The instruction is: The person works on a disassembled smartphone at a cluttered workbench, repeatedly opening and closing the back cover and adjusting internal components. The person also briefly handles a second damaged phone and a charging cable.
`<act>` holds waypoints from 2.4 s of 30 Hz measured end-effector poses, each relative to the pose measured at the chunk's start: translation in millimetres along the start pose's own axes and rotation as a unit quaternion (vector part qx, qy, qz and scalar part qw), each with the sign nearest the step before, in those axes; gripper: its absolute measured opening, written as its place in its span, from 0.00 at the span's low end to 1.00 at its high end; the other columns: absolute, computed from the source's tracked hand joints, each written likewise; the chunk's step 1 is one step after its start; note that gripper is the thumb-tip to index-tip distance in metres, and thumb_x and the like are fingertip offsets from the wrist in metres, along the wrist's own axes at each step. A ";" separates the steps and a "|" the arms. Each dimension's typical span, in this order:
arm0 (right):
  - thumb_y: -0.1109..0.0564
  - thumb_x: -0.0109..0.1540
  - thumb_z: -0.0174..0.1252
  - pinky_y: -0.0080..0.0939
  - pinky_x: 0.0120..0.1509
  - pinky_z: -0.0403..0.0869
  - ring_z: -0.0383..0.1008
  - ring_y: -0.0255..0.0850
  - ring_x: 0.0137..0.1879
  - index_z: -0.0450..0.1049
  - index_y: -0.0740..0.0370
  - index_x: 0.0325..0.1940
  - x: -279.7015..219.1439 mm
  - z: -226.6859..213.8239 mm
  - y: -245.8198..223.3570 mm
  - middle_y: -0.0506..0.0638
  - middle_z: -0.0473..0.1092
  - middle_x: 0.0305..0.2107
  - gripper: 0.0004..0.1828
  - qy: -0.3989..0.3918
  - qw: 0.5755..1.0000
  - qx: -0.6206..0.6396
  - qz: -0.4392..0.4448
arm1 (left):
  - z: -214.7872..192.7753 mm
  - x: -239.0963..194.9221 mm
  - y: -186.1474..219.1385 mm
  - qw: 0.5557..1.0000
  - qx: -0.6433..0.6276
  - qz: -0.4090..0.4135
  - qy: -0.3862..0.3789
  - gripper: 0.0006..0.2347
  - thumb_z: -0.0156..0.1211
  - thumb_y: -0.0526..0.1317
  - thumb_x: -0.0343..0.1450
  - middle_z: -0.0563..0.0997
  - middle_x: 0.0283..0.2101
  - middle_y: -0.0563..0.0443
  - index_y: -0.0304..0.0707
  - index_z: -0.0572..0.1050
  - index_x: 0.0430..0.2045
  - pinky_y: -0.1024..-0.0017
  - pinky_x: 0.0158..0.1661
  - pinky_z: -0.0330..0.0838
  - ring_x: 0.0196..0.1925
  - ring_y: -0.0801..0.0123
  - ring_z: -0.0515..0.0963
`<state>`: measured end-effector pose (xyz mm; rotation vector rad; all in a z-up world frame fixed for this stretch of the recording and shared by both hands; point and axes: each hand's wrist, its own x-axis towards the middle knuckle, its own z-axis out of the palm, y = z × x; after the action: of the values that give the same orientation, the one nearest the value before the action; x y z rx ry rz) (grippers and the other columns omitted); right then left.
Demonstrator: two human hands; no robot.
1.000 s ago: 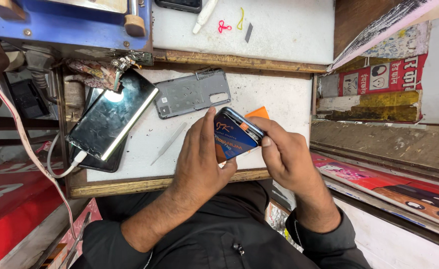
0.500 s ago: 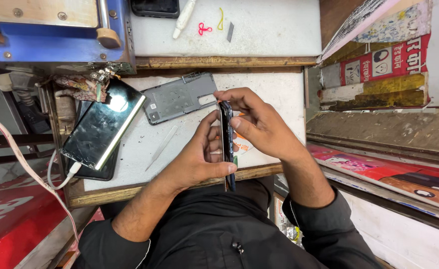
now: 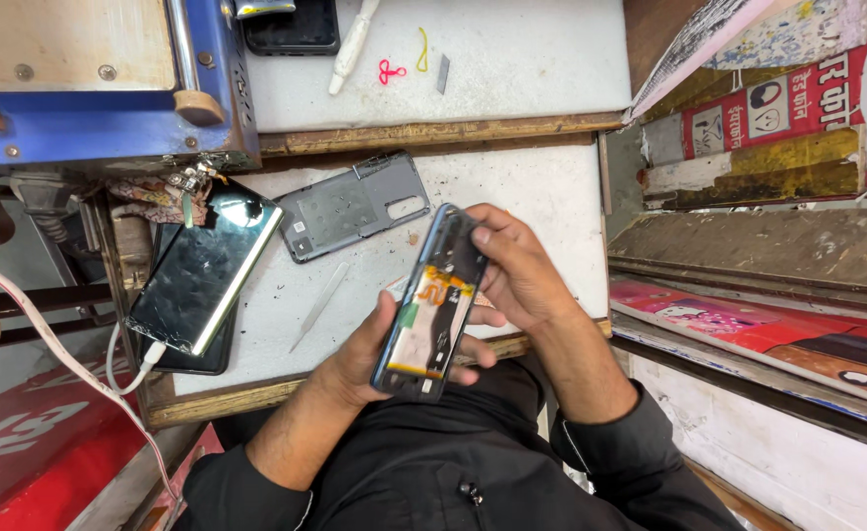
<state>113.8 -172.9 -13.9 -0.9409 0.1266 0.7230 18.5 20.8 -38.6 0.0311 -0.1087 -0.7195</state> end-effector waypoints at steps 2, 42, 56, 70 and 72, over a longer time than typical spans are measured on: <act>0.56 0.69 0.59 0.38 0.48 0.79 0.78 0.36 0.41 0.70 0.65 0.50 -4.1 -12.7 -1.6 0.52 0.76 0.37 0.10 0.045 0.998 -0.022 -0.029 | -1.8 -4.0 1.3 0.994 0.072 -0.029 0.080 0.40 0.53 0.64 0.71 0.72 0.64 0.34 0.32 0.55 0.71 0.60 0.58 0.77 0.61 0.56 0.78; 0.32 0.70 0.43 0.64 0.67 0.72 0.65 0.54 0.70 0.62 0.40 0.58 -3.9 14.5 21.6 0.58 0.62 0.63 0.19 0.106 0.970 0.119 -0.184 | 43.8 24.0 -23.7 0.482 0.845 0.108 0.207 0.24 0.54 0.36 0.73 0.63 0.67 0.21 0.36 0.63 0.68 0.48 0.61 0.69 0.67 0.33 0.69; 0.34 0.72 0.36 0.67 0.68 0.71 0.65 0.57 0.70 0.62 0.46 0.62 -4.9 23.6 17.6 0.60 0.62 0.63 0.23 0.106 0.970 0.106 -0.194 | 46.4 23.2 -9.7 0.558 0.784 0.129 0.239 0.30 0.56 0.38 0.73 0.64 0.68 0.22 0.28 0.52 0.69 0.50 0.63 0.67 0.68 0.35 0.68; 0.31 0.73 0.35 0.69 0.68 0.72 0.64 0.61 0.71 0.63 0.46 0.60 -7.5 24.0 16.9 0.61 0.61 0.65 0.24 0.066 0.973 0.118 -0.189 | 33.6 9.9 -5.8 0.606 0.753 0.132 0.220 0.27 0.51 0.41 0.76 0.70 0.67 0.30 0.28 0.55 0.70 0.53 0.64 0.66 0.64 0.45 0.73; 0.31 0.73 0.34 0.70 0.68 0.72 0.64 0.62 0.71 0.63 0.46 0.59 -6.8 24.5 16.8 0.61 0.61 0.65 0.24 0.062 0.973 0.115 -0.189 | 33.9 9.5 -3.4 0.600 0.759 0.134 0.214 0.26 0.50 0.40 0.77 0.69 0.67 0.29 0.28 0.55 0.70 0.53 0.64 0.66 0.65 0.44 0.73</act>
<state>93.3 -151.1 -8.1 -0.7572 0.1340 0.2899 19.7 12.3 -4.3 1.8172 -0.2341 -0.0990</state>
